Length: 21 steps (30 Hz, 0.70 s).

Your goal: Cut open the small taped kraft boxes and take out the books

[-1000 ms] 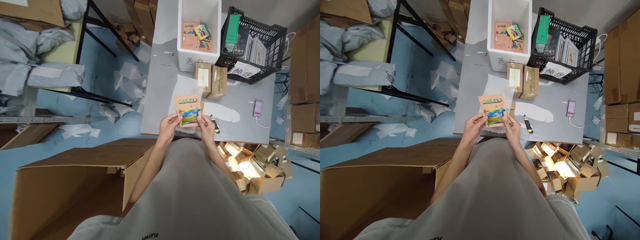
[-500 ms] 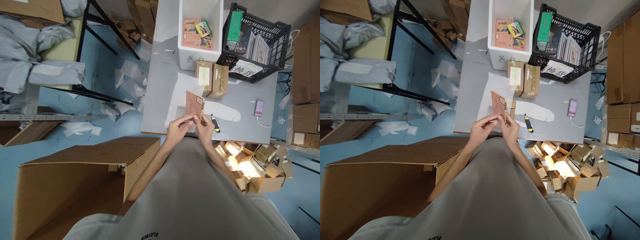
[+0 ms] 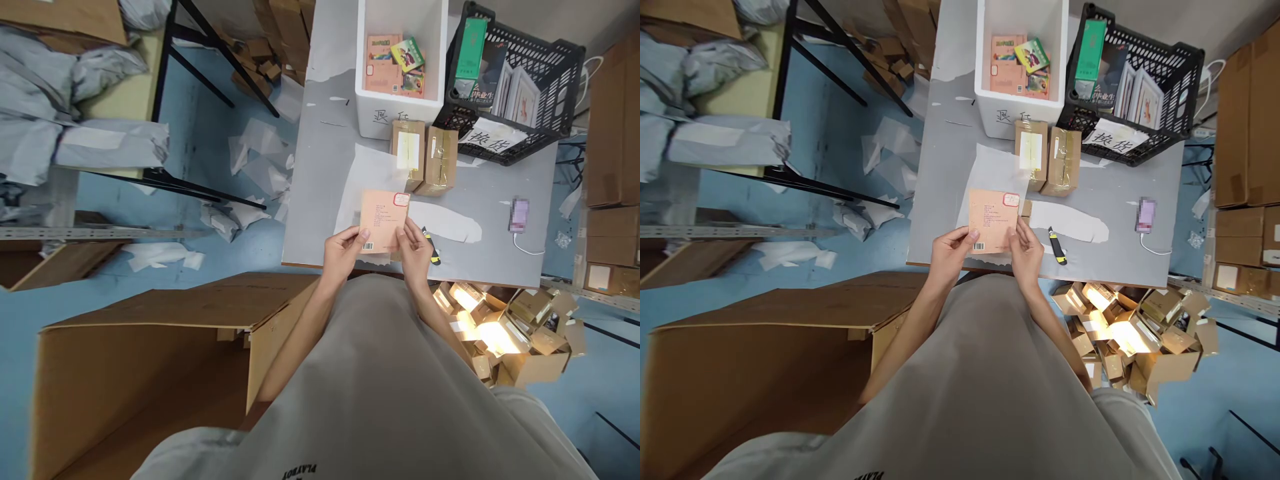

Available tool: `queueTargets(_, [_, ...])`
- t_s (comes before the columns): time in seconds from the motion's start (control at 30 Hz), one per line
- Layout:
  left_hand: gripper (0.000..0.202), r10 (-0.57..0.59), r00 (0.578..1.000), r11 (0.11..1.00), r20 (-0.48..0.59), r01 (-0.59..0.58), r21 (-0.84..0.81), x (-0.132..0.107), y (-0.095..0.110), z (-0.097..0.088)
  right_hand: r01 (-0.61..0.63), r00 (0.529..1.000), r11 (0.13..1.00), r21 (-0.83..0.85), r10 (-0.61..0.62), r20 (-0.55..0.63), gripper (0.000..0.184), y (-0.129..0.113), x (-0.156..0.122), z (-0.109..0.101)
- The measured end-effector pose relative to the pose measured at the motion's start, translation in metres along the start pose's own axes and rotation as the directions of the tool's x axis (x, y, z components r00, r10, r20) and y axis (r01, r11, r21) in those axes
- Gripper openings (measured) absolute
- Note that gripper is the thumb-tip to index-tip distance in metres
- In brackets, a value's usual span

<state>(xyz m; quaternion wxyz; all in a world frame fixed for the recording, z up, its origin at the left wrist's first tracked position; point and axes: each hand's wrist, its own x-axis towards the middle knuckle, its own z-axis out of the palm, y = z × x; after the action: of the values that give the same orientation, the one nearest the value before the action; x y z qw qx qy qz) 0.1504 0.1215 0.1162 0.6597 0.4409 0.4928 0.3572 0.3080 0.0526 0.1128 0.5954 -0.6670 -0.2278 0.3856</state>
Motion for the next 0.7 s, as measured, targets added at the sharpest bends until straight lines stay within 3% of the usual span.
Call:
queueTargets(0.07, [0.056,0.044,0.998,0.999,-0.051,-0.043,0.018,0.000,-0.002,0.002,0.030,0.999,0.999,-0.038,-0.032,-0.038,0.069,-0.001,-0.001,-0.001])
queueTargets(0.2, [0.050,0.158,0.986,0.984,-0.062,-0.151,0.099,-0.002,-0.003,0.006,-0.018,0.997,0.999,-0.043,0.021,0.076,0.066,-0.002,-0.010,0.008])
queueTargets(0.33, [0.044,0.295,0.948,0.928,0.122,-0.315,0.201,-0.006,0.003,0.011,-0.058,0.992,0.998,0.015,0.055,0.116,0.072,0.000,-0.013,0.016])
queueTargets(0.47, [0.037,0.281,0.917,0.913,0.284,-0.346,0.214,-0.003,0.009,0.008,-0.055,0.994,0.998,-0.028,0.058,0.095,0.061,0.004,-0.003,0.008])
queueTargets(0.53, [0.034,0.265,0.927,0.926,0.266,-0.322,0.198,0.000,0.008,0.003,-0.074,0.992,0.996,-0.043,0.078,0.096,0.057,0.007,0.002,0.002])
queueTargets(0.7, [0.035,0.215,0.973,0.969,0.080,-0.223,0.106,0.013,0.004,-0.014,-0.120,0.981,0.992,0.027,0.114,0.156,0.054,0.011,0.007,-0.002])
